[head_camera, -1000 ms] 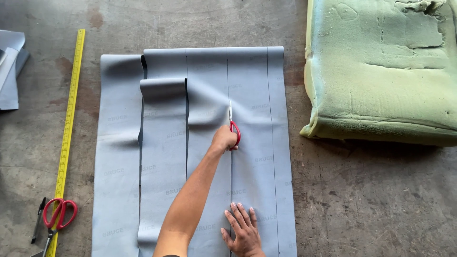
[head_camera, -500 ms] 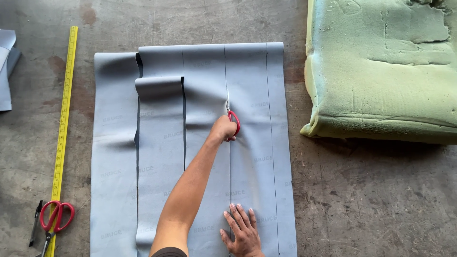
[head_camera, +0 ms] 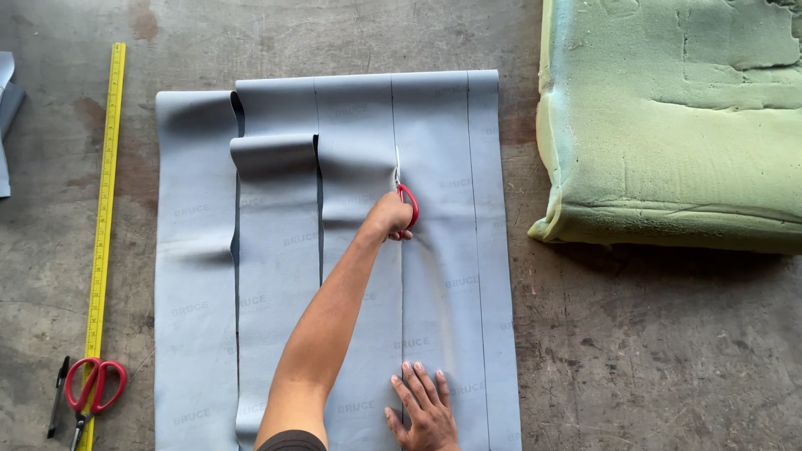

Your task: The person uses red-handled scissors to cut a large sheet of light gray fabric into long vertical strips. The fabric is laid out on a concrete floor, and the person cuts along pre-marked lines, separating the material into multiple sections.

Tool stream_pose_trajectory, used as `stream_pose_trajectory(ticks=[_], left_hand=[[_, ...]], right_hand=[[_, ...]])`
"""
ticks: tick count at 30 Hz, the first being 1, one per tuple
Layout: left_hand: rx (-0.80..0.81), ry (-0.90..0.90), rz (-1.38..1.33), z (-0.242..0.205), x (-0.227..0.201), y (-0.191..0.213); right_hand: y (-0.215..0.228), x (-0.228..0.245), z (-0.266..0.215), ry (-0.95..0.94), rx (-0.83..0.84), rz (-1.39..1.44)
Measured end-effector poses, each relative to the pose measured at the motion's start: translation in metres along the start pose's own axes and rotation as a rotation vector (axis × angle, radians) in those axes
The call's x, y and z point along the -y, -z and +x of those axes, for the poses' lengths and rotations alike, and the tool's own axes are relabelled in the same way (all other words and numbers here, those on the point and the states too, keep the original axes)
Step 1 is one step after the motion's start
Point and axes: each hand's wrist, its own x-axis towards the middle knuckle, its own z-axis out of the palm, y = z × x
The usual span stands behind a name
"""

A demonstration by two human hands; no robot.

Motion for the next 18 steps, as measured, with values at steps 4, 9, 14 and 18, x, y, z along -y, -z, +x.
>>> stream_pose_trajectory(ticks=[4,9,14,18], left_hand=[[-0.061,-0.065,0.014,0.003,0.004,-0.001],[-0.069,-0.065,0.007,0.001,-0.009,0.008],[-0.101,-0.078,-0.009,0.014,-0.008,0.006],[-0.102,-0.078,-0.058,0.019,-0.012,0.009]], right_hand=[[0.002,0.001,0.002,-0.022,0.009,0.003],[0.003,0.002,0.004,-0.024,-0.006,0.002],[0.002,0.003,0.005,-0.018,-0.047,-0.021],[0.0,0.002,0.003,-0.028,-0.021,-0.025]])
